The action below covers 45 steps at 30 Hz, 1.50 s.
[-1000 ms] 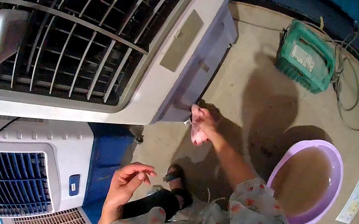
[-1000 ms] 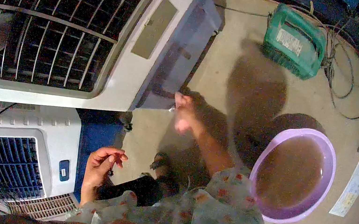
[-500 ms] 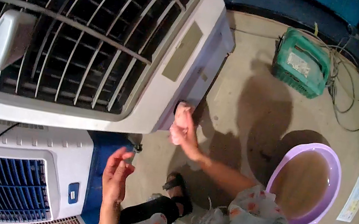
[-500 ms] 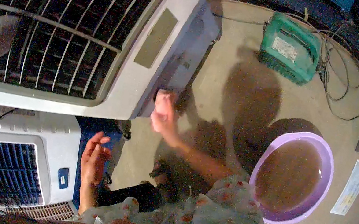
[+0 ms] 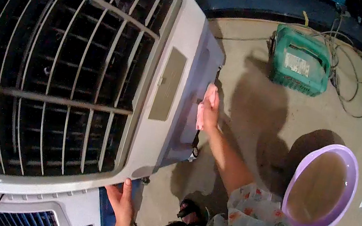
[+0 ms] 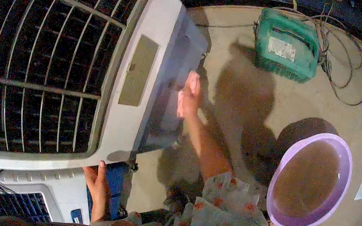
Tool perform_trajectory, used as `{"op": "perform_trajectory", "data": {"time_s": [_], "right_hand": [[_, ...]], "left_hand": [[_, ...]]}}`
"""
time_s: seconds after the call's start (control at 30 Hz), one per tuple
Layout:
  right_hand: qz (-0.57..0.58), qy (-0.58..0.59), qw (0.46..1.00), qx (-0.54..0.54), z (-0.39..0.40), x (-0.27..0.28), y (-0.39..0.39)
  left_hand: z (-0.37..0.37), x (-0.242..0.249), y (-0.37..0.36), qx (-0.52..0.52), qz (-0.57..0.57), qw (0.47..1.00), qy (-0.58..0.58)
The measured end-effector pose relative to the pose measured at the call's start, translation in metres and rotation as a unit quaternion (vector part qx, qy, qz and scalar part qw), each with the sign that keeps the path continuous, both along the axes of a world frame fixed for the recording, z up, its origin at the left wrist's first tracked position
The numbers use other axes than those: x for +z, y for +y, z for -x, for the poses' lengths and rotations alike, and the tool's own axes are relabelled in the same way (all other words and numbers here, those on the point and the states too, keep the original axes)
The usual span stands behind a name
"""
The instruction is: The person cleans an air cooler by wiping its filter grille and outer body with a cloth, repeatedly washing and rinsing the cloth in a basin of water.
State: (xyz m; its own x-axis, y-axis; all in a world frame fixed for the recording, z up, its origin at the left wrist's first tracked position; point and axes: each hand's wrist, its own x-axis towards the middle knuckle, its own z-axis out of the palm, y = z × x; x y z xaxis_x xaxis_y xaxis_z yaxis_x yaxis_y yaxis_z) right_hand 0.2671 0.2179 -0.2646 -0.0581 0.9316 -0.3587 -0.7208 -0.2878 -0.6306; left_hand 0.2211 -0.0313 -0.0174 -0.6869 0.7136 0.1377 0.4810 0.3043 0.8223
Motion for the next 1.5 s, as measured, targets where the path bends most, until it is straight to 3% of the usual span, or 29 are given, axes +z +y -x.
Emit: {"op": "perform_trajectory", "data": {"time_s": [0.03,0.13,0.2,0.33,0.47,0.63,0.67,0.7,0.73,0.8,0.87,0.97,1.07,1.1,1.2,1.3,1.37,1.5], "right_hand": [[0.004,-0.038,0.999,0.002,-0.007,0.016,-0.005],[-0.094,-0.038,0.991,-0.087,0.025,-0.023,-0.027],[-0.149,-0.110,0.978,-0.097,0.024,-0.038,0.001],[-0.050,-0.052,0.997,-0.020,-0.008,-0.008,0.083],[0.052,-0.114,0.991,0.046,-0.026,0.027,0.116],[-0.123,-0.003,0.992,-0.023,-0.015,0.067,0.098],[-0.157,-0.046,0.986,-0.023,-0.016,0.065,0.089],[-0.198,-0.090,0.976,-0.024,-0.019,0.064,0.082],[-0.295,-0.229,0.920,-0.117,-0.015,0.048,0.079],[-0.335,-0.345,0.855,-0.197,-0.011,0.038,0.072],[-0.181,-0.192,0.964,0.016,-0.020,0.037,0.093],[-0.157,-0.265,0.951,0.005,-0.008,0.019,0.127],[-0.161,-0.204,0.965,-0.031,-0.018,0.063,0.081],[-0.261,-0.324,0.901,-0.122,-0.006,0.045,0.075],[-0.214,-0.339,0.911,-0.098,0.001,0.059,0.022],[-0.229,-0.440,0.863,-0.100,0.002,0.076,-0.050],[-0.256,-0.388,0.881,-0.085,0.009,0.065,-0.102],[-0.258,-0.375,0.889,-0.059,0.003,0.067,-0.112]], "left_hand": [[0.000,-0.002,0.003,0.013,0.026,0.999,0.018],[-0.005,-0.007,0.005,0.052,0.015,0.998,-0.008],[-0.009,-0.009,0.010,0.051,-0.013,0.998,-0.023],[-0.020,-0.002,0.016,0.109,0.060,0.992,0.033],[-0.002,-0.009,0.003,0.093,0.046,0.994,0.034],[-0.013,-0.001,0.012,0.111,0.055,0.992,0.004],[-0.005,0.002,0.004,0.162,0.138,0.976,-0.046],[-0.005,-0.001,0.002,0.139,0.104,0.984,-0.036],[-0.004,-0.004,0.002,0.115,0.068,0.991,-0.024],[-0.003,-0.008,0.006,0.083,0.022,0.996,-0.005],[-0.004,-0.009,0.006,0.075,0.013,0.997,0.010],[-0.013,-0.005,0.011,0.087,0.038,0.995,0.012],[-0.012,-0.004,0.013,0.048,0.050,0.996,0.050],[-0.014,-0.004,0.017,0.048,0.037,0.997,0.036],[-0.019,0.000,0.019,0.049,0.025,0.998,0.003],[-0.013,-0.003,0.014,0.052,0.032,0.998,-0.007],[-0.006,-0.004,0.009,0.055,0.054,0.997,-0.007],[-0.016,-0.002,0.014,0.060,0.004,0.998,-0.035]]}}
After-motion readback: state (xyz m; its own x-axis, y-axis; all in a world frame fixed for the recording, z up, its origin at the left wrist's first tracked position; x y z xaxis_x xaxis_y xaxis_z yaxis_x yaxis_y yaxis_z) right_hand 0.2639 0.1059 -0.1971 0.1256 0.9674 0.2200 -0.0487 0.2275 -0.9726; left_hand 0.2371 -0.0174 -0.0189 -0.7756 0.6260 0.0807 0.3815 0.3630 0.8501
